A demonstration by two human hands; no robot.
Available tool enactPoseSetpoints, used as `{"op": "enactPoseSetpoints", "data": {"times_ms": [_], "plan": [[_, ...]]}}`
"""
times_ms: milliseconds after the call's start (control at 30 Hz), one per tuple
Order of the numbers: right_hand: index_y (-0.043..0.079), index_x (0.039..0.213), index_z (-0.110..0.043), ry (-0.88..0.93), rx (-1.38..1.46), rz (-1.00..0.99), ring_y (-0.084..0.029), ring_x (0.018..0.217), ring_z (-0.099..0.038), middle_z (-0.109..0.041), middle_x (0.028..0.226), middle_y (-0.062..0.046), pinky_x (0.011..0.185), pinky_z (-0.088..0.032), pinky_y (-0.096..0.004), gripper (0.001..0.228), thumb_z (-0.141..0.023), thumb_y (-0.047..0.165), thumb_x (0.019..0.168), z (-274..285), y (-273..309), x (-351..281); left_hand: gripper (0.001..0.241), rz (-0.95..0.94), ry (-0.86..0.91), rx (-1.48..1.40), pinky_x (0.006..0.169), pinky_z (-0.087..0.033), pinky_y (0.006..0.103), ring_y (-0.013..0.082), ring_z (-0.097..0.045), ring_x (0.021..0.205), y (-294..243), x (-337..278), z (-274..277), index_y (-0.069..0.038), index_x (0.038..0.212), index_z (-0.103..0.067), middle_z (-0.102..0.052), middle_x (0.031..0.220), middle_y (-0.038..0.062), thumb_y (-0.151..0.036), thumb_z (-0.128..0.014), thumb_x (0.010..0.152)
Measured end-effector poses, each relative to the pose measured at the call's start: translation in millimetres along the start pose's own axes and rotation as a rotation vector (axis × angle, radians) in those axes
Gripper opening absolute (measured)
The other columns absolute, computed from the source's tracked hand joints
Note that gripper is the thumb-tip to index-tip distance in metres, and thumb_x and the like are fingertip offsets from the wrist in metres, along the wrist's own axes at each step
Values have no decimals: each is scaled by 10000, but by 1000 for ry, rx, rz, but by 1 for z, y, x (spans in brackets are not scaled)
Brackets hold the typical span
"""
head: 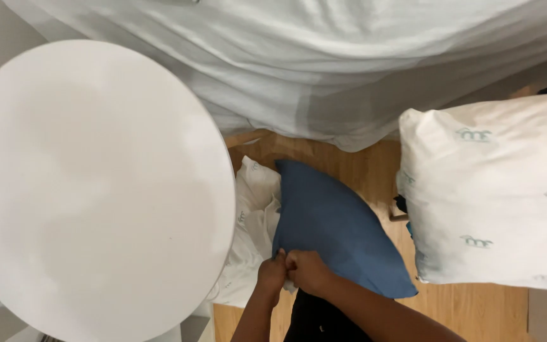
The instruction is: The person puts a white pillowcase on a pillow with a dark blue star pattern, then places it on a chair. They then put a white pillowcase on a blue pillow and place it on a chair. Finally, they put a white pillowcase on a white pillow with a green pattern and place it on a round table.
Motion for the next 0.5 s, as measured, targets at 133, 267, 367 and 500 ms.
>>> {"op": "enactPoseSetpoints", "data": {"times_ms": [133,267,367,500], "plan": [[115,1052,-731,-193,-70,-61,-281,935,-730,-730,1109,-117,833,-598,-378,177,-650,111,895,66,-5,-39,634,24,-31,53,870,-495,430,316,-624,1007,-10,-48,6,78,1271,-692,-690,1185,229,-465,-456,1042],[93,1137,-735,-570,-250,31,-369,1180,-600,-674,1212,-179,1020,-475,-458,285,-713,198,873,130,-102,-91,653,-15,-16,87,962,-502,391,298,-660,1103,-16,-65,3,69,1373,-603,-686,1290,174,-476,-464,1041],[124,1327,-643,-496,-307,-411,-380,1274,-586,-634,1341,-192,1079,-472,-465,556,-633,510,927,127,-237,-135,658,-155,41,101,971,-505,374,288,-669,1126,-13,-60,-11,78,1388,-572,-689,1318,183,-467,-483,1031],[99,1483,-494,-326,425,-886,-387,1207,-609,-575,1368,-189,1039,-487,-497,751,-558,637,963,92,-303,-219,658,-135,38,128,1018,-496,363,286,-656,1187,-3,-76,-21,62,1434,-544,-649,1387,170,-456,-499,1031]]}}
Point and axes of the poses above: each hand's wrist, its own x-axis towards the middle knuckle, its own z-axis out of the back of the hand, y = z × x, the point moved 9 cm from there along x, towards the middle knuckle
